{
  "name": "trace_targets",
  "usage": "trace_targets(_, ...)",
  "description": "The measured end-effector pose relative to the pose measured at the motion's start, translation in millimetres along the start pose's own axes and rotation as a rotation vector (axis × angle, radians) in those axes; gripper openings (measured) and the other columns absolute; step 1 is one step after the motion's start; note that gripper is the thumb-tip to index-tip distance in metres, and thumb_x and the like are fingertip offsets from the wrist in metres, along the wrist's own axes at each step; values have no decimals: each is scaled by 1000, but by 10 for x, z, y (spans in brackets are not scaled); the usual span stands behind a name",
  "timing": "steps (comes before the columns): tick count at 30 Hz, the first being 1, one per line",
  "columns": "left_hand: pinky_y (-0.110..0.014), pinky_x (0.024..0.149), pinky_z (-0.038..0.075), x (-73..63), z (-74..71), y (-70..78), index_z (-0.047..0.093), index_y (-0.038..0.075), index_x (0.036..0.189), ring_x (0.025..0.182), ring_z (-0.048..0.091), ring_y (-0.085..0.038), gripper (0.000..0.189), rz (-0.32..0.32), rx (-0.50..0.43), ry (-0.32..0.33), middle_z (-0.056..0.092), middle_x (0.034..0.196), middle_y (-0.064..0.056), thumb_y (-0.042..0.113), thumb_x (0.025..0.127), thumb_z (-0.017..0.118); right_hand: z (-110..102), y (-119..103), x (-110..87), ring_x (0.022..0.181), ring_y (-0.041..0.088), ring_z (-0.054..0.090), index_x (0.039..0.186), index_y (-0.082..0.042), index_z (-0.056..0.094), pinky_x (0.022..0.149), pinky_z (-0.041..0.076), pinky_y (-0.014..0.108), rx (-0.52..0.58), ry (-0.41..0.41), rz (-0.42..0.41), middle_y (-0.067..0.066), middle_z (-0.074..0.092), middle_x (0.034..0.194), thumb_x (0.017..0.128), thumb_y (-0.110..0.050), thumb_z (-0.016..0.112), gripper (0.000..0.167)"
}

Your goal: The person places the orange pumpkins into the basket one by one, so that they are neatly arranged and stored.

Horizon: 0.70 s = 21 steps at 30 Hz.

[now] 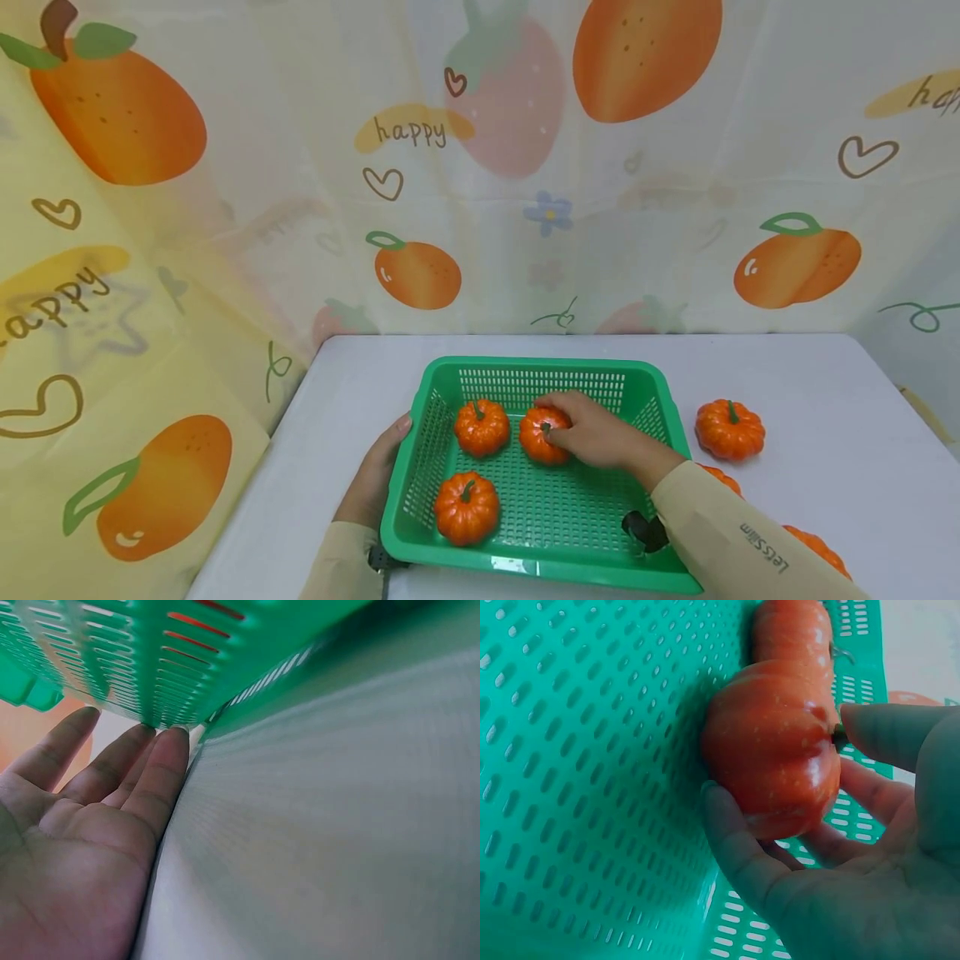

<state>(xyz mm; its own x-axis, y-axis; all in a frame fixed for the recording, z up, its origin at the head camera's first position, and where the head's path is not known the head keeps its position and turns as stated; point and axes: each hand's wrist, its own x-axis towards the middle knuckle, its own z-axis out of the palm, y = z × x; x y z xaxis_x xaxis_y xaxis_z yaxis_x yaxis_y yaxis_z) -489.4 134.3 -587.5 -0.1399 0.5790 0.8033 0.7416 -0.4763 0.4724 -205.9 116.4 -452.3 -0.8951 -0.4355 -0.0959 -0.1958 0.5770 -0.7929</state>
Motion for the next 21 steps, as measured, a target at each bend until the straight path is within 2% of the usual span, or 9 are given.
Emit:
trace_targets(1,-45,88,52,2,7,9,64,-22,99,92,61,-42,24,20,-38,10,65,95,-32,-35,80,57,0,1,-2,131,39,54,149,-1,61,108,46,61,0,-1,2,21,55,150,103,-8,69,47)
trace_targets(4,-38,90,52,-2,26,27,65,-20,101,93,62,-37,23,14,-7,37,66,97,-30,-33,83,59,-1,3,-8,132,40,53,150,-2,62,108,46,61,3,-3,6,22,53,151,103,-10,70,48)
trace_targets(7,-34,90,52,3,44,43,68,-16,101,94,64,-28,19,-81,45,55,68,98,-26,-28,88,60,-2,1,-10,132,40,53,150,-3,62,109,45,62,5,-1,6,22,53,151,102,-10,71,49)
trace_targets(9,-31,89,52,17,60,61,70,-12,101,94,64,-23,15,-192,106,67,70,97,-21,-22,92,63,0,2,-6,130,39,53,148,-3,63,107,46,62,10,4,5,21,53,150,102,-10,71,48)
trace_targets(12,-23,89,49,58,97,90,73,-3,107,96,63,-13,8,-432,268,64,72,102,-11,-6,100,68,-3,11,5,132,40,52,146,-3,64,109,44,63,18,18,-5,20,54,150,102,-9,71,46)
trace_targets(14,-17,91,45,89,130,106,73,2,114,99,62,-8,12,-600,393,48,72,107,-5,7,103,71,-4,17,14,136,41,51,145,-3,65,111,42,64,23,32,-7,20,54,150,102,-8,71,43)
trace_targets(16,-13,93,41,116,160,114,72,8,123,104,60,-3,22,-734,501,24,71,115,1,17,103,75,-7,24,22,139,41,49,144,-4,66,114,39,65,23,44,-9,19,54,151,103,-8,70,42)
trace_targets(21,-14,96,42,185,195,109,70,10,133,110,61,-4,33,-872,584,13,71,122,2,21,103,77,-12,30,26,139,42,49,143,-6,67,113,39,66,19,62,-9,19,54,151,103,-10,71,40)
